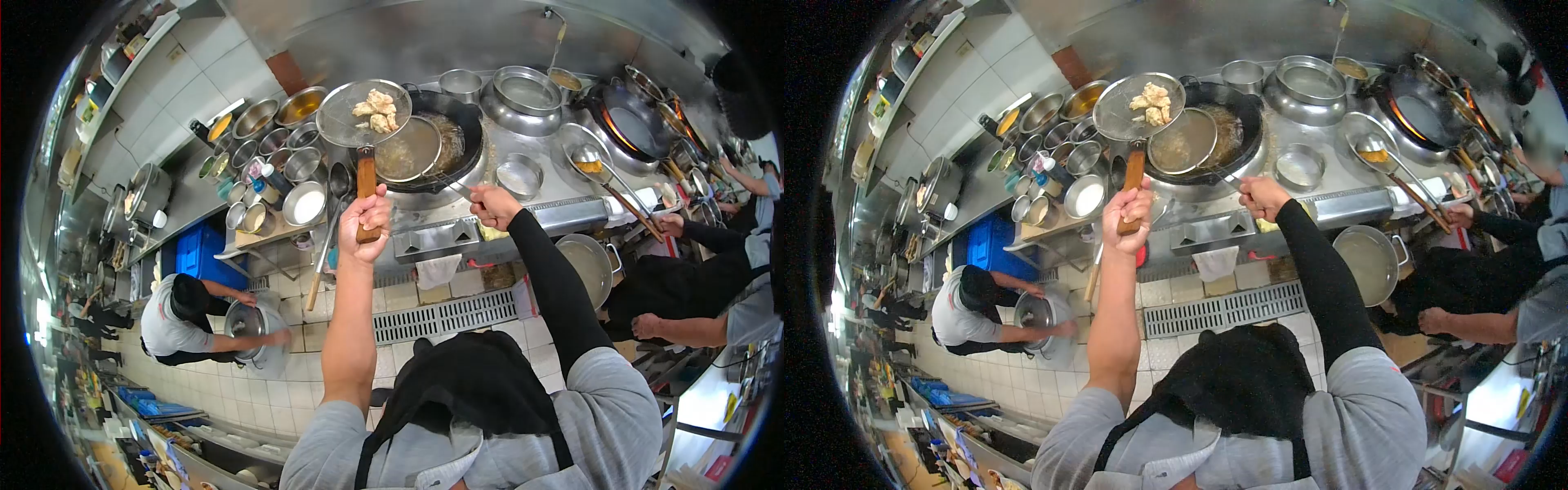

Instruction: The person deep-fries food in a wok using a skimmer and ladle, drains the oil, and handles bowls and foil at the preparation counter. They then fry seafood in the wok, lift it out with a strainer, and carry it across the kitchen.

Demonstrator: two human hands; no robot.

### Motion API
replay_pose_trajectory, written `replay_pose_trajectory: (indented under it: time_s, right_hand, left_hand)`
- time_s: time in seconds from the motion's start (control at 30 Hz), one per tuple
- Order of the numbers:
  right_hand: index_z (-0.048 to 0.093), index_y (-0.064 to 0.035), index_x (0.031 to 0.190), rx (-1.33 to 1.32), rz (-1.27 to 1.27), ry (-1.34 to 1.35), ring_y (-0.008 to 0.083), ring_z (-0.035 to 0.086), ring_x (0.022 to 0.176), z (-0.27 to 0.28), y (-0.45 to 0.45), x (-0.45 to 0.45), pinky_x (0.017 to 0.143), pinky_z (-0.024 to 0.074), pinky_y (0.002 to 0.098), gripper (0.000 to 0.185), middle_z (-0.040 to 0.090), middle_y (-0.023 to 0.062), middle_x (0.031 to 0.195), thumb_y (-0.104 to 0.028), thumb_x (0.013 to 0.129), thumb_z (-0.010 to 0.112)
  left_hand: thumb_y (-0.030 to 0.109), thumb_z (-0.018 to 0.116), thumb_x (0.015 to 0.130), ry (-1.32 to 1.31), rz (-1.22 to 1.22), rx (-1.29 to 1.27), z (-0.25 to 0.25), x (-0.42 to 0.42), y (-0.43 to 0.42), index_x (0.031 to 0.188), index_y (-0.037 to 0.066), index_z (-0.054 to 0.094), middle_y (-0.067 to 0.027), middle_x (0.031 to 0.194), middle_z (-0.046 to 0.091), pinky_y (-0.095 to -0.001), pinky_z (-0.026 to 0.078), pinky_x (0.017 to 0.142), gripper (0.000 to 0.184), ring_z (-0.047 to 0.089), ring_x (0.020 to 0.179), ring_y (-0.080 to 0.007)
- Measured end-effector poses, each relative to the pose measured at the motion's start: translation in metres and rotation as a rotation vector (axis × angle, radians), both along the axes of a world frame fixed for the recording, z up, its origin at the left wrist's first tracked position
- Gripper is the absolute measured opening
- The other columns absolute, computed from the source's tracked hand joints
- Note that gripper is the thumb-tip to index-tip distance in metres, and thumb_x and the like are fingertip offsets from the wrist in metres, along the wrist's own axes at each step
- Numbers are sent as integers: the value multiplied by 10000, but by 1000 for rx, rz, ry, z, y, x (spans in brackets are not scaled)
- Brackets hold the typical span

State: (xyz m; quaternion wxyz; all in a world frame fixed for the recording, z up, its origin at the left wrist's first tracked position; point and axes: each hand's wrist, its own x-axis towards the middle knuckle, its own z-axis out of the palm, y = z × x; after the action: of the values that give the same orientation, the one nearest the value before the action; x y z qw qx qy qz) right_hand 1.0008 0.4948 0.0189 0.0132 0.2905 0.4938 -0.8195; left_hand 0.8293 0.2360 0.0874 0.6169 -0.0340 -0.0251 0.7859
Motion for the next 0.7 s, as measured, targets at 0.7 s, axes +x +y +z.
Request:
replay_pose_trajectory:
  time_s: [0.7]
  right_hand:
    - [480, 11, 1276, 994, -488, -261, 286, 600, 796, -29, 128, 124, 706, 478, 386, 435, 625, 208, 930, -112, 859, 495]
  left_hand:
    - [-9, 439, 898, -91, 71, 84, -15, 60, 67, 1159, -134, 422, -7, 682, 378, -208, 337, 443, 290, 348, 477, -58]
